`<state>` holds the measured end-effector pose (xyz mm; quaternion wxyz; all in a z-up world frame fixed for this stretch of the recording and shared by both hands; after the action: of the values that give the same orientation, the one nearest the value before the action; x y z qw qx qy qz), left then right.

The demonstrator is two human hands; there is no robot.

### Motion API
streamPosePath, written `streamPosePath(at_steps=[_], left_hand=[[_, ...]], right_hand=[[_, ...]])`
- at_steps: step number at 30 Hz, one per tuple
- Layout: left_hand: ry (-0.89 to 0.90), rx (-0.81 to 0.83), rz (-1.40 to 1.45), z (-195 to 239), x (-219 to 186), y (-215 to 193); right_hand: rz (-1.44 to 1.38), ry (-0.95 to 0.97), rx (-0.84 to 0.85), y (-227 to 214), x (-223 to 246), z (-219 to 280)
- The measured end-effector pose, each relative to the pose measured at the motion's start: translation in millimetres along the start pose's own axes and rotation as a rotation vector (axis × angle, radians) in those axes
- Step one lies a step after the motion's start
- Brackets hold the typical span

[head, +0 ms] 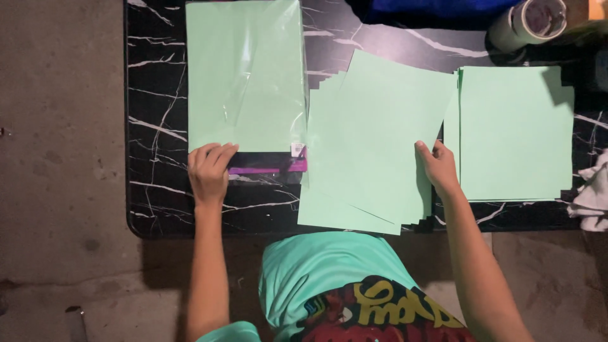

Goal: The person handles a stack of light green paper sheets on a black marble-patterned table. They repeatedly pick up sheets, fold them in half, and place them back into a pile. The person also briefly handles a plastic-wrapped package of paper.

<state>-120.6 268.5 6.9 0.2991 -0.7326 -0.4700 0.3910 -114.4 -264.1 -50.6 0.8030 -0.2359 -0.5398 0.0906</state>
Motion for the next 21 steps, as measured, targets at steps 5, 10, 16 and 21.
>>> streamPosePath(at_steps=[5, 10, 16, 21], left_hand=[[0.044, -0.001, -0.053, 3.2, 5.1, -0.1], [0.052, -0.016, -0.139, -3.1, 3.2, -9.0], [0.054, 0.017, -0.082, -14.3, -2.3, -21.9], [-0.034, 0.055, 0.002, -14.4, -0.3, -22.9]], right_hand=[[0.08, 0.05, -0.011, 0.1, 0.9, 1.0], [0.172, 0.173, -0.029, 0.7, 8.1, 7.4], [0.003, 0.005, -0.041, 2.4, -7.1, 0.8], [0.015, 0.026, -0.054, 4.1, 11.2, 10.3]])
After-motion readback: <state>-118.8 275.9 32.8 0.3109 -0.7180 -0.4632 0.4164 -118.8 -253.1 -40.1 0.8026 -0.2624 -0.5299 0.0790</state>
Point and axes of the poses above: each hand's wrist, its own z-axis away from the middle knuckle, its own y-axis out of the palm, x = y × z, the point moved 6 cm from there along -z, towards the middle knuckle, and after that the axes turned 5 degrees about -y, right-handed, at the moved point
